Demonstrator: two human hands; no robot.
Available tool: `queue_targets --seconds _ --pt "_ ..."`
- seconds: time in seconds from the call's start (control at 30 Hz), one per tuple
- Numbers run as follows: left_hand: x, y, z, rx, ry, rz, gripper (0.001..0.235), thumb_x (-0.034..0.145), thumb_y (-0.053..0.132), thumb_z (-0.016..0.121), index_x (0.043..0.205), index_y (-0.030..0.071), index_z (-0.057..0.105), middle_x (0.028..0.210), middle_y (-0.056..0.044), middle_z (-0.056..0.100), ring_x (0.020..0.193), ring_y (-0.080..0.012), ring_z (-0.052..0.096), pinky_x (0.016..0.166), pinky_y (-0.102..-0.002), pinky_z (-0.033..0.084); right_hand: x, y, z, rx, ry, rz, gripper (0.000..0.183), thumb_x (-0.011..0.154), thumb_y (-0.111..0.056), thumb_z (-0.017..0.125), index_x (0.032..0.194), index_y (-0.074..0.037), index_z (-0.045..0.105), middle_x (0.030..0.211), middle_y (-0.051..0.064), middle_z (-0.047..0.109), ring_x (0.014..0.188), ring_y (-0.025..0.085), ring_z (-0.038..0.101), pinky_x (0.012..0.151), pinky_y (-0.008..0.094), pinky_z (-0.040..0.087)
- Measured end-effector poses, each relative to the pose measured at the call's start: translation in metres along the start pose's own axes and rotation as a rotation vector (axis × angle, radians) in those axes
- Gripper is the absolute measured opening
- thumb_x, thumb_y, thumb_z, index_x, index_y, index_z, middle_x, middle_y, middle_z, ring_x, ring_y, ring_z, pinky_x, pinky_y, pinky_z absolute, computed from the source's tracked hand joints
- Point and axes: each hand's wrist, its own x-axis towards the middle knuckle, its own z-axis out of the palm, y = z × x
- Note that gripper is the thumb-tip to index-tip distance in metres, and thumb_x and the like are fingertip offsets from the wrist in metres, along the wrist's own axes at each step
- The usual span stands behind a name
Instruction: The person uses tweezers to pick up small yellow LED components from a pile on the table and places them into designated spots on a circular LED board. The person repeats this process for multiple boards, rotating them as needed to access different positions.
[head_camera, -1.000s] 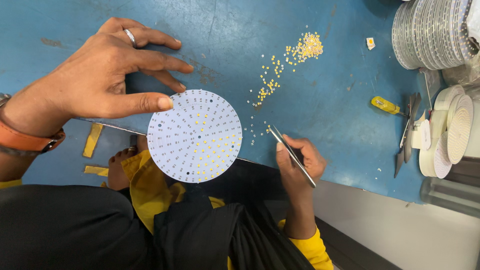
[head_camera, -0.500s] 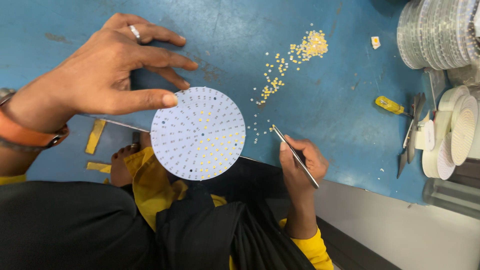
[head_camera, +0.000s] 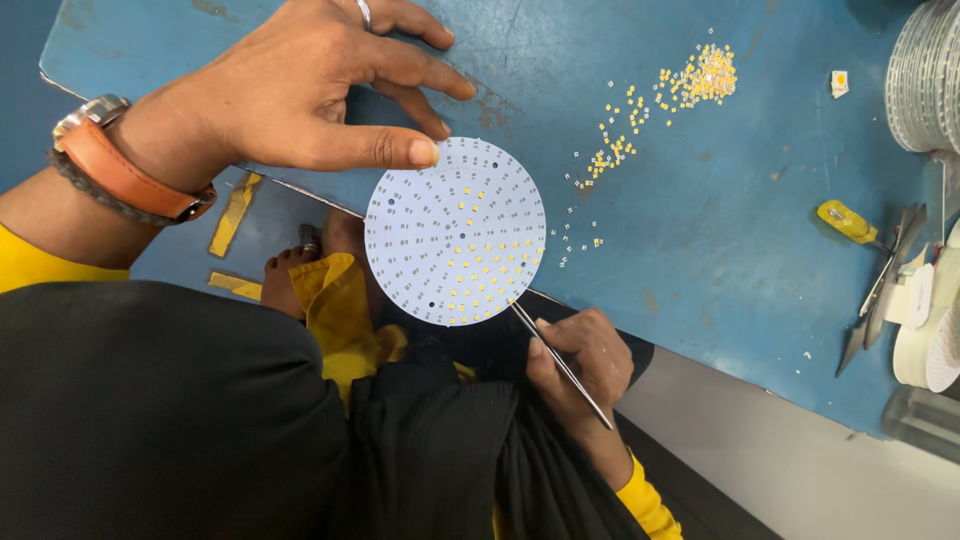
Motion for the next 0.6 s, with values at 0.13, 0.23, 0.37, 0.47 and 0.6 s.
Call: queue_targets --seconds 0.13,0.23,0.37,0.47,0.6 --pt "0.002 0.003 -0.001 0.021 0.01 0.019 0.06 0.095 0.052 0.068 0.124 0.0 0.074 0.102 -0.018 0.078 0.132 -0.0365 0.062 0.104 -0.045 0.05 0.001 0.0 -0.003 -0.018 -0.049 0.029 0.017 0.082 -0.005 0.079 0.087 0.001 0.064 0.078 0.009 0.068 0.066 0.021 0.064 0.062 0.031 0.048" --pt "0.005 0.008 -0.003 0.013 0.016 0.026 0.058 0.093 0.049 0.068 0.121 -0.001 0.074 0.095 -0.015 0.078 0.133 -0.0362 0.059 0.101 -0.046 0.05 -0.001 -0.001 -0.002 -0.014 -0.055 0.014 0.017 0.083 -0.006 0.079 0.088 0.0 0.064 0.08 0.009 0.068 0.067 0.021 0.065 0.064 0.031 0.049" --pt "0.008 0.011 -0.01 -0.055 -0.024 -0.019 0.058 0.091 0.05 0.068 0.123 0.001 0.073 0.115 -0.018 0.07 0.12 -0.0273 0.061 0.104 -0.044 0.048 0.001 0.01 -0.012 0.043 0.036 0.003 0.016 0.088 -0.006 0.077 0.094 0.002 0.065 0.083 0.009 0.068 0.07 0.018 0.065 0.066 0.03 0.05" --pt "0.009 0.011 -0.011 -0.022 -0.028 0.021 0.056 0.09 0.048 0.067 0.123 0.002 0.073 0.107 -0.01 0.074 0.128 -0.0279 0.057 0.112 -0.047 0.036 0.008 0.031 -0.033 -0.155 0.144 0.201 0.013 0.089 -0.004 0.077 0.097 0.004 0.07 0.078 0.008 0.066 0.065 0.014 0.059 0.063 0.027 0.045" --pt "0.011 0.008 -0.009 -0.001 -0.051 0.031 0.056 0.093 0.051 0.065 0.125 0.007 0.072 0.103 -0.002 0.078 0.142 -0.0265 0.053 0.122 -0.047 0.026 0.014 0.051 -0.043 -0.009 0.218 0.513 0.013 0.093 -0.004 0.078 0.102 0.004 0.073 0.076 0.007 0.059 0.066 0.008 0.047 0.062 0.022 0.036"
